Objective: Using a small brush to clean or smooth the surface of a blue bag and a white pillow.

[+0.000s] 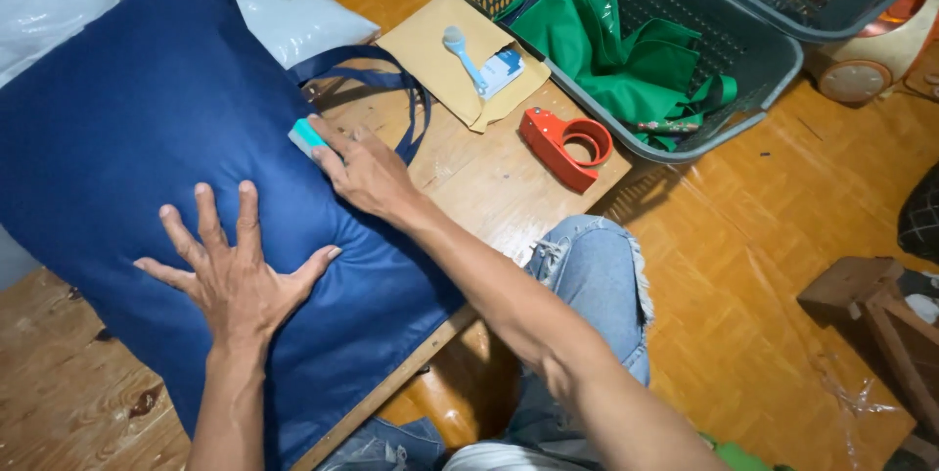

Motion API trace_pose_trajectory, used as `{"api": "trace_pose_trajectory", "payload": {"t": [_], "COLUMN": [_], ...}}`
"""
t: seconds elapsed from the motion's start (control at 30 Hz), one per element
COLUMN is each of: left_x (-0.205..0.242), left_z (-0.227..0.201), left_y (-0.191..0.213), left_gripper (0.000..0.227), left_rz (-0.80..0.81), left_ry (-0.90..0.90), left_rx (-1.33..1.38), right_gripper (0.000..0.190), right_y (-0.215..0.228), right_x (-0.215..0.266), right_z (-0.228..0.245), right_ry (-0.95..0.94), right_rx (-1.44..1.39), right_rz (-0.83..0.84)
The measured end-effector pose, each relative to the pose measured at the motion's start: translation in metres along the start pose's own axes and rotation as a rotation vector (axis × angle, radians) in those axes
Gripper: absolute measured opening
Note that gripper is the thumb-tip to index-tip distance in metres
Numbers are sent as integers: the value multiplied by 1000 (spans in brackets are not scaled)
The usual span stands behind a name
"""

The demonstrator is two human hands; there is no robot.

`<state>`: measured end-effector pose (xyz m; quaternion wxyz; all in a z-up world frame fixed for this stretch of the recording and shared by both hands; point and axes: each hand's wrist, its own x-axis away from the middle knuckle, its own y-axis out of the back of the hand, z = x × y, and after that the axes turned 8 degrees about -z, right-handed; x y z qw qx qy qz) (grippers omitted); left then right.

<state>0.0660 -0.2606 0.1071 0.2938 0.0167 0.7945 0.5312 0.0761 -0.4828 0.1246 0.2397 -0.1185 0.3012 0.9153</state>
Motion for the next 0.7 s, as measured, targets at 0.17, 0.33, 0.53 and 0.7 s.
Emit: {"api": "trace_pose_trajectory", "payload": {"t": [0.17, 0.33, 0.53, 0.7], "left_x": [0, 4, 3, 0], "left_z": [-2, 0, -1, -7], "left_y": [1, 3, 2, 7], "left_gripper": [132, 130, 130, 128], "left_rz": [8, -15, -10, -27], "left_ry": [-20, -7, 4, -8], "left_rx": [-20, 1, 1, -20], "right_gripper": [51, 34, 22, 48], "right_y": [3, 27, -12, -47], "right_x": [-5, -7, -11, -30], "right_z": [-23, -36, 6, -14], "right_ry": [-116, -103, 775, 75], "right_rx": [158, 300, 457, 114], "right_rz": [109, 142, -212, -112]}}
